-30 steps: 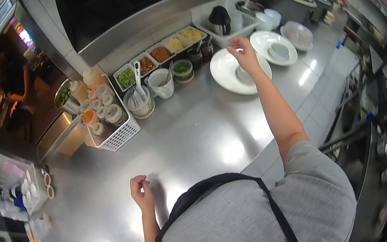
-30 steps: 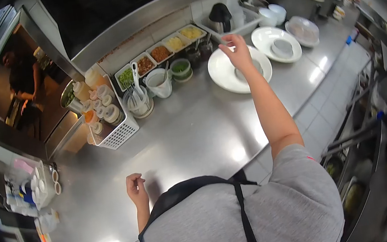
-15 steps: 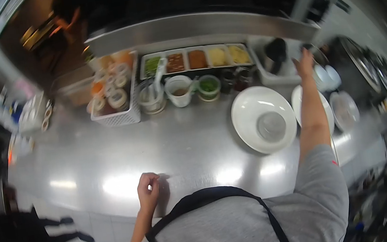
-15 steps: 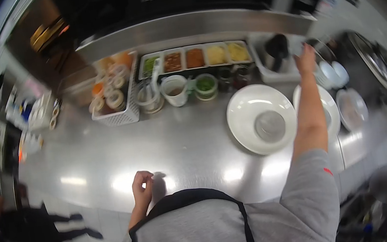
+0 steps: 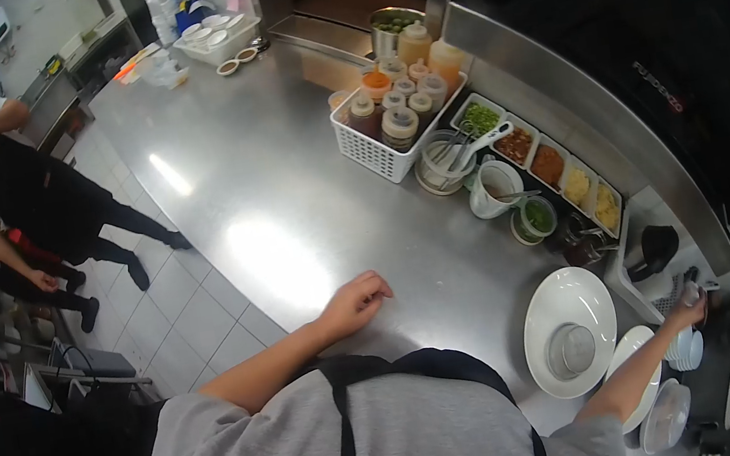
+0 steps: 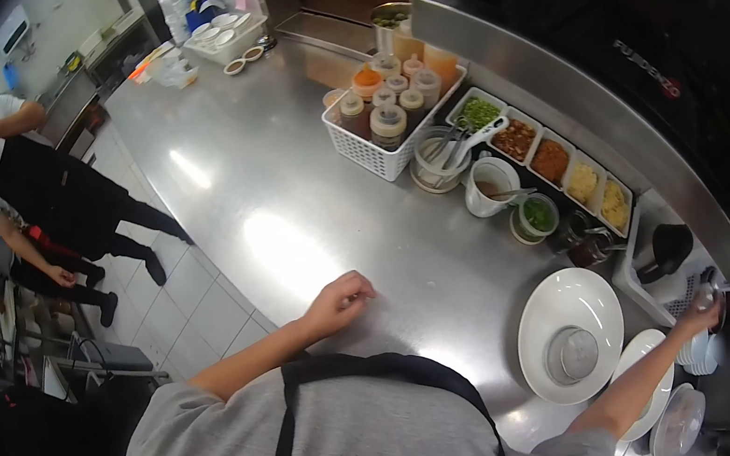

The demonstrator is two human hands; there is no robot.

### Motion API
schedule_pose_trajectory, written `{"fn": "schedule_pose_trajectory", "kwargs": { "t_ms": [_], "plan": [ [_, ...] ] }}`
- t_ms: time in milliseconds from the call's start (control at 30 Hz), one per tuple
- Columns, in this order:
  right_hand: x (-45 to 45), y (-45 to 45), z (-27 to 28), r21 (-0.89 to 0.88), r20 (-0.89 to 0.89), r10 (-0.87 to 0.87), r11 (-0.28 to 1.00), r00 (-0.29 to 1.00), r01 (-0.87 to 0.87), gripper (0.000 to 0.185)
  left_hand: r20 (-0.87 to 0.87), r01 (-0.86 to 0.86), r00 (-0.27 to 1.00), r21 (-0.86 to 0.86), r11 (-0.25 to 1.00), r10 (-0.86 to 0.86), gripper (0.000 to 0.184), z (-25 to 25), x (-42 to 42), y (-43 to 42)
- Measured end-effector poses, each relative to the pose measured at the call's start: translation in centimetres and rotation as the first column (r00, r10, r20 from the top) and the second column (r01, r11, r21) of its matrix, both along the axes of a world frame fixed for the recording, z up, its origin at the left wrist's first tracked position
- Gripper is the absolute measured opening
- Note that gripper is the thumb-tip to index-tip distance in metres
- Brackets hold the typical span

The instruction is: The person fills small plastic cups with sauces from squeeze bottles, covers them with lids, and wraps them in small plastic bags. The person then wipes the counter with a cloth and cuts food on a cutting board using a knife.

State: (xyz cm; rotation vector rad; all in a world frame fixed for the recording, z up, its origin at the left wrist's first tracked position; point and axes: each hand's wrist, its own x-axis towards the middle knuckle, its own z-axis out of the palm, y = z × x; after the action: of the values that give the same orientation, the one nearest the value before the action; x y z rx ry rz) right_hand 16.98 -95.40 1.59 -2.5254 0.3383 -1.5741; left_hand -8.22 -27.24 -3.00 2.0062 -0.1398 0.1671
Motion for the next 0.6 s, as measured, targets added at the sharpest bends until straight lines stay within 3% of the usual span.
{"fn": "schedule_pose_trajectory", "kwargs": {
  "t_ms": [33,67,100,133,167,233,267,300,333,367,433,500,533,567,600],
  "plan": [
    [-2.2,1.7,1.2,0.043,0.123,0.083,0.995,0.989,-0.089,0.044,0.01,0.038,0.999,-0.03,0.999,-0.038,0.014,0.1,0.0,-0.5],
    [-5.1,6.5,2.6,0.443,0.188,0.172,0.864,0.967,-0.24,0.048,0.0,0.035,0.999,-0.032,0.999,-0.035,0.014,-0.1,0.0,-1.0],
    [-6.7,10.0,2.5,0.444,0.183,0.17,0.865,0.968,-0.236,0.048,-0.028,0.078,0.996,-0.124,0.989,-0.082,0.013,-0.4,0.3,-1.6],
    [-8.2,12.9,2.4,0.668,0.379,0.304,0.564,0.874,-0.486,0.05,-0.05,0.123,0.989,-0.217,0.968,-0.136,0.014,-0.6,0.6,-2.2],
    [-9.6,15.5,2.1,0.732,0.595,0.328,0.156,0.734,-0.663,0.051,-0.05,0.132,0.988,-0.217,0.967,-0.146,0.014,-0.1,0.7,-2.9],
    [-11.7,20.6,-1.4,0.659,0.665,0.553,-0.12,0.501,-0.742,0.051,-0.215,0.135,0.938,-0.497,0.857,-0.273,0.022,1.5,0.8,-4.1],
    [-13.7,27.3,-0.4,0.725,0.626,0.525,-0.12,0.577,-0.678,0.045,-0.162,0.203,0.935,-0.48,0.854,-0.314,0.03,1.4,1.1,-4.3],
    [-15.0,31.4,-1.8,0.724,0.683,0.512,-0.377,0.521,-0.578,0.043,-0.163,0.208,0.934,-0.476,0.855,-0.318,0.03,1.8,1.3,-4.5],
    [-16.6,36.1,-2.2,0.805,0.586,0.633,-0.384,0.506,-0.452,0.042,-0.109,0.239,0.94,-0.467,0.851,-0.324,0.027,2.5,1.5,-4.6],
    [-18.0,39.9,-2.9,0.817,0.575,0.717,-0.471,0.394,-0.334,0.043,-0.056,0.27,0.942,-0.46,0.846,-0.331,0.024,3.0,1.6,-4.5],
    [-21.0,46.0,-2.6,0.9,0.432,0.859,-0.391,0.275,-0.194,0.041,-0.016,0.297,0.941,-0.431,0.852,-0.337,0.02,2.4,2.1,-3.5],
    [-22.2,48.5,-4.1,0.916,0.401,0.877,-0.382,0.265,-0.122,0.041,0.026,0.321,0.94,-0.407,0.856,-0.34,0.017,1.8,1.8,-2.2],
    [-22.4,49.4,-4.8,0.927,0.373,0.895,-0.373,0.246,-0.049,0.04,-0.034,0.304,0.936,-0.428,0.851,-0.352,0.014,1.7,1.5,-1.2],
    [-22.4,50.2,-5.1,0.927,0.371,0.895,-0.37,0.246,-0.052,0.04,-0.093,0.286,0.927,-0.45,0.846,-0.362,0.012,1.5,1.1,-0.2],
    [-22.4,50.8,-5.4,0.95,0.306,0.929,-0.283,0.209,-0.134,0.039,-0.091,0.287,0.927,-0.453,0.844,-0.364,0.012,0.9,0.7,0.6]
  ]
}}
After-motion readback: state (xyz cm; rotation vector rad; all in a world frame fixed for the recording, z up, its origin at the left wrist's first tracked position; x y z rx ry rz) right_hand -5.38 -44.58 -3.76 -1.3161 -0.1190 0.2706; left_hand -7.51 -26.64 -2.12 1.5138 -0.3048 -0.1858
